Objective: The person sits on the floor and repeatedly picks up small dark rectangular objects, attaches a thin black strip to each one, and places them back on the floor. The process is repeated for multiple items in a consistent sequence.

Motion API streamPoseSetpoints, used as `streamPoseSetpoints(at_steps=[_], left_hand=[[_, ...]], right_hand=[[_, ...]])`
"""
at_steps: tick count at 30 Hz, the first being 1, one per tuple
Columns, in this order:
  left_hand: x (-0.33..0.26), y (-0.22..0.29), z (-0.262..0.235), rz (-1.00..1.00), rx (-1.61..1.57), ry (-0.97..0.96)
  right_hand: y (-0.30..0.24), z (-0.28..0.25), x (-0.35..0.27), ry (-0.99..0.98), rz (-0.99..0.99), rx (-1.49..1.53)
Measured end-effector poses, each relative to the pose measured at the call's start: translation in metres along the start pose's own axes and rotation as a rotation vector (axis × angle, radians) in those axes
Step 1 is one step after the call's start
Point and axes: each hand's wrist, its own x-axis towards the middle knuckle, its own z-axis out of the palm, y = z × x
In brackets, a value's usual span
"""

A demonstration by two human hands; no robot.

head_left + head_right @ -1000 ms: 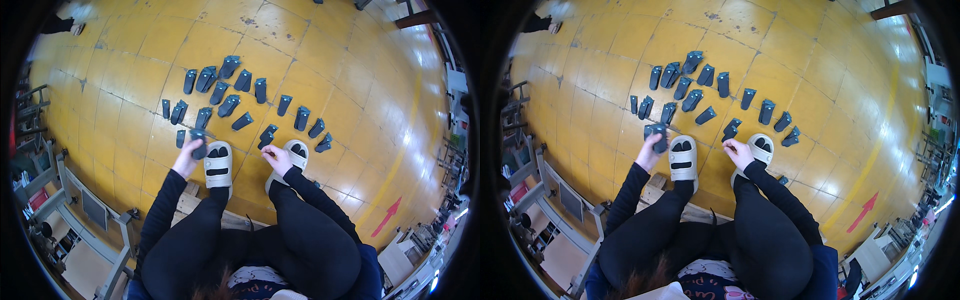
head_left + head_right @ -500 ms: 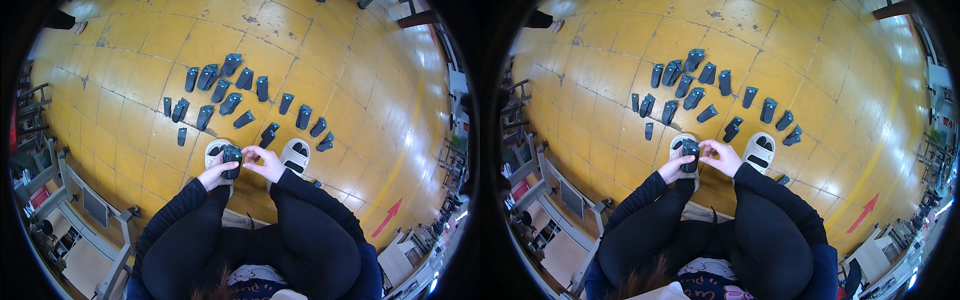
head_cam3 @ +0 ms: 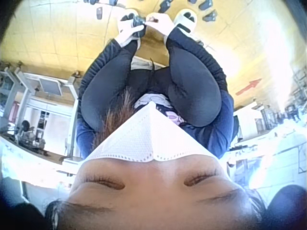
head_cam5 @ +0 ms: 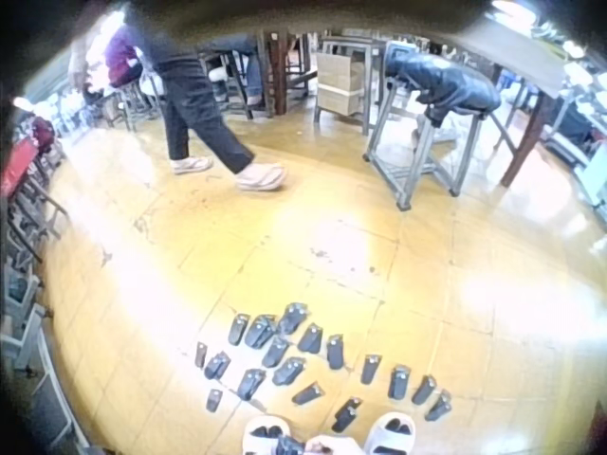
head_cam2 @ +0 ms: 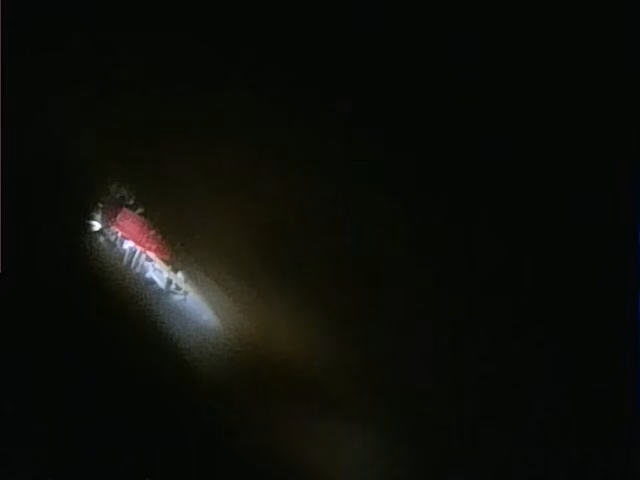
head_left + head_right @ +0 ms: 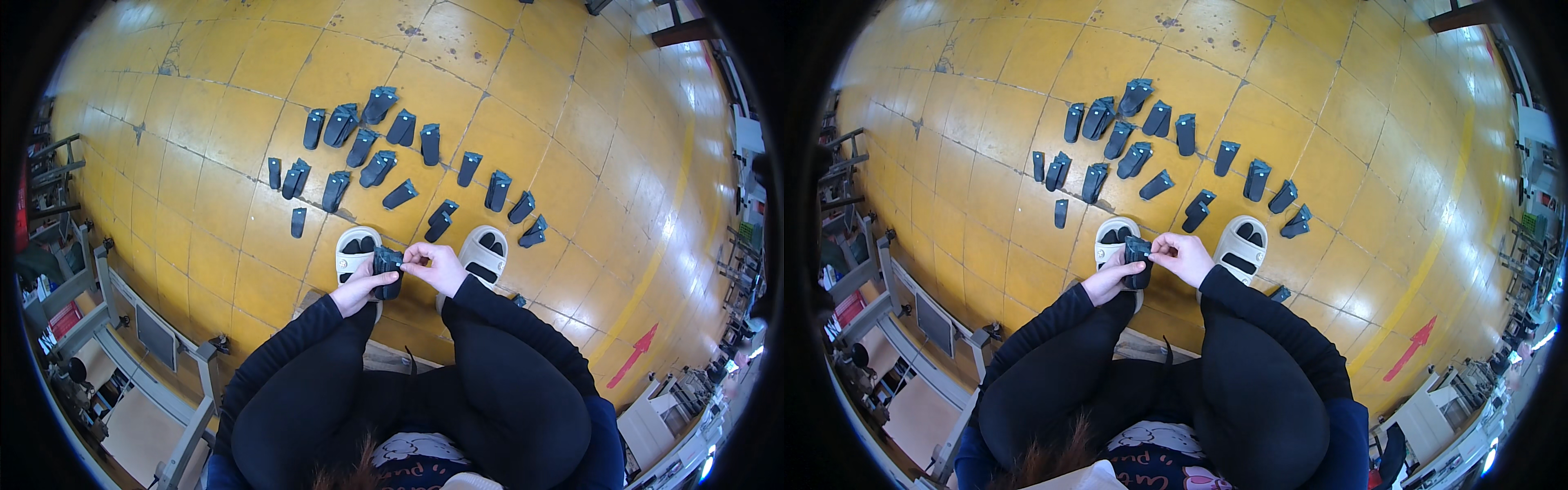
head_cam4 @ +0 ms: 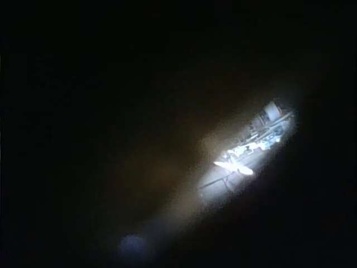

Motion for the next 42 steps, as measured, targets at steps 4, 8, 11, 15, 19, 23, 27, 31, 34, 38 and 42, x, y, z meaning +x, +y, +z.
streamPoseSetpoints(at_steps=[4,8,11,15,19,23,27,31,34,38,42], left_hand=[[0.001,-0.001,-0.001,0.008,0.031,-0.028],[0.007,-0.012,-0.017,0.039,-0.086,0.001],[0.006,-0.009,-0.012,0.071,-0.15,-0.005],[0.004,-0.006,-0.009,0.042,-0.187,-0.075],[0.004,-0.009,-0.011,0.034,-0.201,-0.077],[0.003,-0.009,-0.011,0.03,-0.244,-0.141],[0.004,-0.008,-0.013,0.015,-0.243,-0.146],[0.005,-0.01,-0.013,0.019,-0.236,-0.13],[0.005,-0.013,-0.017,0.0,-0.251,-0.109],[0.004,-0.012,-0.016,-0.037,-0.243,-0.094],[0.003,-0.012,-0.014,-0.042,-0.272,-0.071]], right_hand=[[-0.005,-0.001,-0.001,-0.018,0.01,0.014],[-0.014,0.0,-0.001,-0.102,-0.03,0.031],[-0.014,-0.005,-0.001,-0.075,-0.15,0.027],[-0.011,-0.008,0.001,-0.044,-0.187,0.127],[-0.009,-0.008,-0.003,-0.146,0.003,0.248],[-0.007,-0.008,-0.003,-0.191,0.072,0.44],[-0.003,-0.01,-0.001,-0.223,0.102,0.527],[-0.001,-0.009,0.0,-0.196,0.09,0.508],[0.0,-0.008,0.0,-0.175,0.089,0.49],[0.002,-0.008,0.001,-0.159,0.084,0.468],[0.003,-0.004,0.002,-0.127,0.09,0.448]])
